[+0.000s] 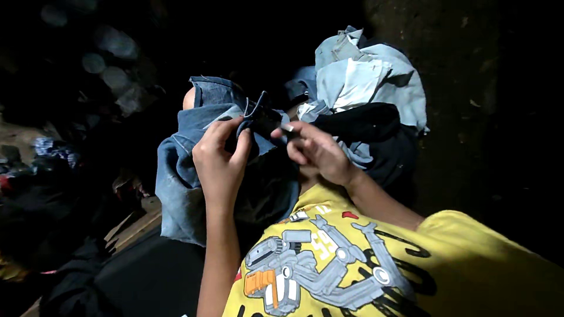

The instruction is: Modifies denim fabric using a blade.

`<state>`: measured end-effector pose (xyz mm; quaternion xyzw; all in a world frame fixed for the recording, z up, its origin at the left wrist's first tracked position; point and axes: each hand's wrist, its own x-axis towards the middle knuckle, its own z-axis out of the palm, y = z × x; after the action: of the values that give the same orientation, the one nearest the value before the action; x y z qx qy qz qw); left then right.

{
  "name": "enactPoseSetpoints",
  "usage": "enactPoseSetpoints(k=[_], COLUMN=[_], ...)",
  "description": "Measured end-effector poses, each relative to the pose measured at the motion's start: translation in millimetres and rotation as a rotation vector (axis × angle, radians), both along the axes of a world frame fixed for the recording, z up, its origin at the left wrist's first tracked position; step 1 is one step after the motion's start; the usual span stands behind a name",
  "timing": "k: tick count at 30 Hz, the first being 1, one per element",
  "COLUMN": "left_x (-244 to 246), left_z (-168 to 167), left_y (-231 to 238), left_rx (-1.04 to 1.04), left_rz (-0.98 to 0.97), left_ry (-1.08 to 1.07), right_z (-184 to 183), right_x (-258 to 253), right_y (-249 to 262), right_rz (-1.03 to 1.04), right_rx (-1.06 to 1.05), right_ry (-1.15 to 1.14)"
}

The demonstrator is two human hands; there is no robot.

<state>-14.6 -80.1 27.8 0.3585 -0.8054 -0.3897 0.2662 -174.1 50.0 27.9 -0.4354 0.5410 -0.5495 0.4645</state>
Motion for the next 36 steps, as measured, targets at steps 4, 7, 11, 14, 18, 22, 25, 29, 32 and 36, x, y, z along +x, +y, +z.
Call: enactPoseSetpoints(k=[4, 7, 11, 14, 18, 22, 25, 29, 32, 36], left_x=[-8, -9, -5, -2, 8, 17, 32, 38, 26, 3], left_z=[-5, -10, -16, -18, -10, 6, 15, 18, 23, 26], left_y=[6, 13, 13, 11, 7, 18, 45, 58, 65, 80], left_rx=[-0.081, -0.196, -0.281, -0.318, -0.318, -0.337, -0.204, 0.488, 0.798, 1.088], left_rz=[0.019, 0.075, 0.019, -0.002, -0.04, 0.099, 0.087, -0.143, 0.101, 0.394], left_ry=[0.04, 0.038, 0.084, 0.11, 0.095, 0.201, 0.322, 0.322, 0.45, 0.78], right_z=[-2, 0, -3, -5, -12, -14, -11, -9, -6, -7], right_x=[10, 10, 4, -4, -7, 1, 4, 3, 7, 9], right_y=[-8, -19, -27, -28, -28, -25, -27, -25, -18, -11], right_rz=[-0.005, -0.007, -0.011, 0.105, 0.208, 0.248, 0.227, 0.214, 0.17, 0.131], right_rx=[0.141, 0.206, 0.269, 0.321, 0.34, 0.275, 0.181, 0.089, 0.085, 0.078], right_ry=[-0.053, -0.087, -0.305, -0.552, -0.793, -0.979, -1.072, -1.051, -0.965, -0.91])
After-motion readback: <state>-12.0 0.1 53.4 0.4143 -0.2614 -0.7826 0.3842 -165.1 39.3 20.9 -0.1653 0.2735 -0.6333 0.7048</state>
